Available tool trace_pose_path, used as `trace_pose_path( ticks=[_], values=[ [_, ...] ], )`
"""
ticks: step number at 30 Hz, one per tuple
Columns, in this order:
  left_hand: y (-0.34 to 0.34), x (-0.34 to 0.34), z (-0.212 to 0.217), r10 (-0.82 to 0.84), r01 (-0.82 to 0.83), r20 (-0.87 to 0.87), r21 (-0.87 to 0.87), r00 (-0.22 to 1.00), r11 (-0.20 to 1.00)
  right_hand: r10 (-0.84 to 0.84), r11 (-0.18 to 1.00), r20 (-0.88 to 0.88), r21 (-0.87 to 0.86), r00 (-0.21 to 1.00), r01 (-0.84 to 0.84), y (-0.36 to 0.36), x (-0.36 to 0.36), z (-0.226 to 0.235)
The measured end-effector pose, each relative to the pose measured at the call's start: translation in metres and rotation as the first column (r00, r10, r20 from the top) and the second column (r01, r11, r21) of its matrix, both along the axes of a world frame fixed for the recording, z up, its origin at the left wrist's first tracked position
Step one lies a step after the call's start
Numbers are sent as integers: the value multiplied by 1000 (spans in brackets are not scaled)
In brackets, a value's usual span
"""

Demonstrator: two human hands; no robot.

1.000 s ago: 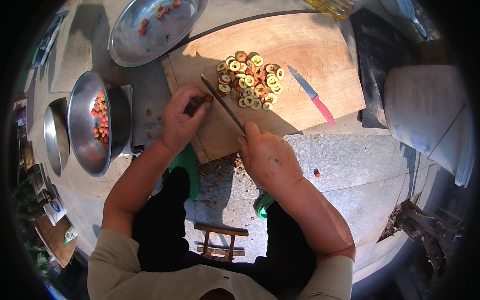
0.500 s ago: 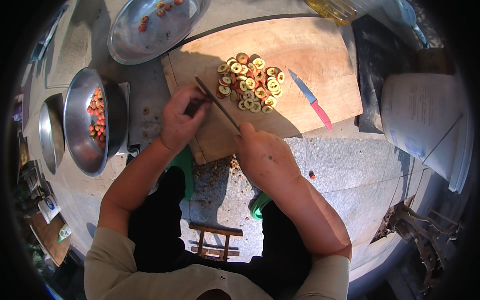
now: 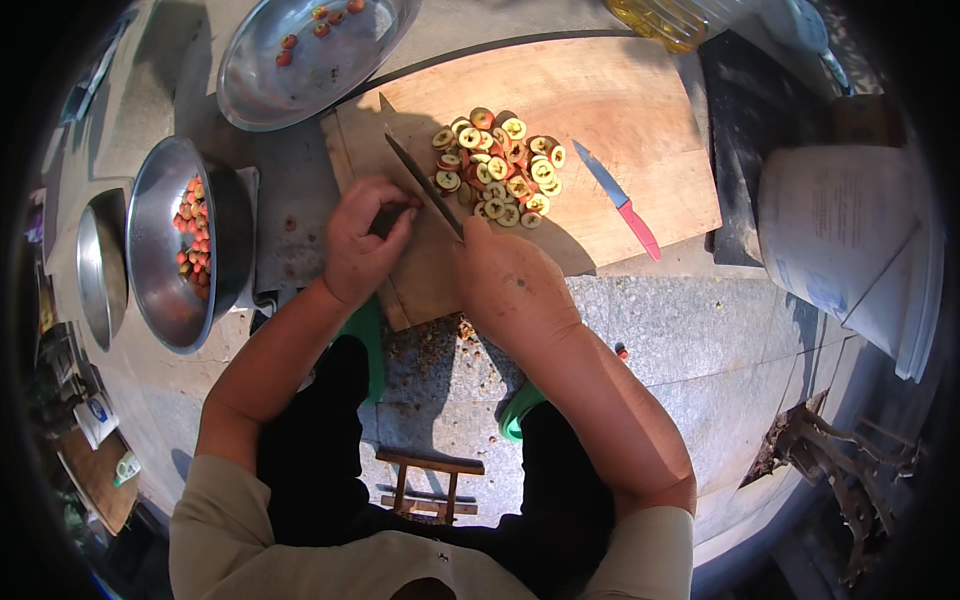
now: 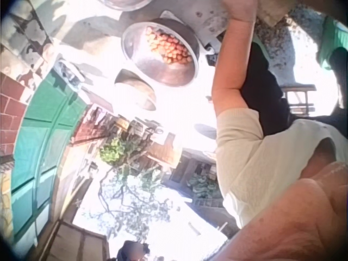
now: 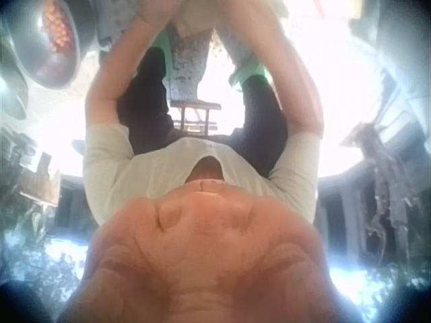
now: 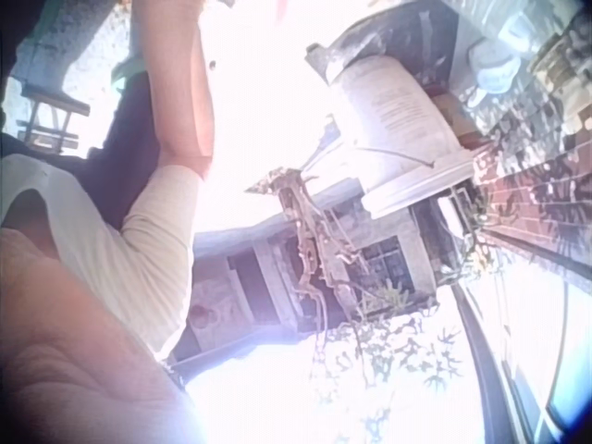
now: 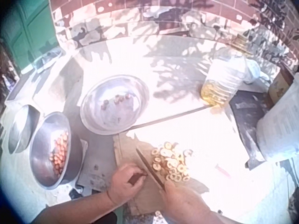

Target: The person peels small reddish fruits with a small knife, then slices them into rings on a wooden cutting board using a cleaver. The sliced rings are placed on the board while the peels are discarded.

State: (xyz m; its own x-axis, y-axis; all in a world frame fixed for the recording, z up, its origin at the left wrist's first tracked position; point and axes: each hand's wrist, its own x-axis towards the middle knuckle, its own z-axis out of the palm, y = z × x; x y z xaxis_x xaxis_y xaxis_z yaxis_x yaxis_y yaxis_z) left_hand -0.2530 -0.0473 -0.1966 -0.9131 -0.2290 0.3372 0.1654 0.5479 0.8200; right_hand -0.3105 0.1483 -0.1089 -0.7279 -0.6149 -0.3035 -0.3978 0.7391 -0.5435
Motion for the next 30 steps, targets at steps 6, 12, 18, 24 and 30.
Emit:
trace_pose_path(
  ticks=[6,12,18,24,30],
  values=[
    [1,1,-3,4,-7,37,97,999,995,-7,999,75,32,997,4,18,9,17],
    [2,2,-2,11,-15,39,111,999,994,11,994,124,105,992,-24,25,13,21],
    [0,1,0,5,-6,16,17,1000,1000,39,995,115,84,993,-49,24,10,19],
    [-1,0,3,-6,6,24,-7,1000,1000,24,995,104,93,994,-34,2,3,1],
    [2,1,1,19,-19,-12,-22,1000,1000,-6,997,87,77,996,-1,-3,-2,-5]
  ],
)
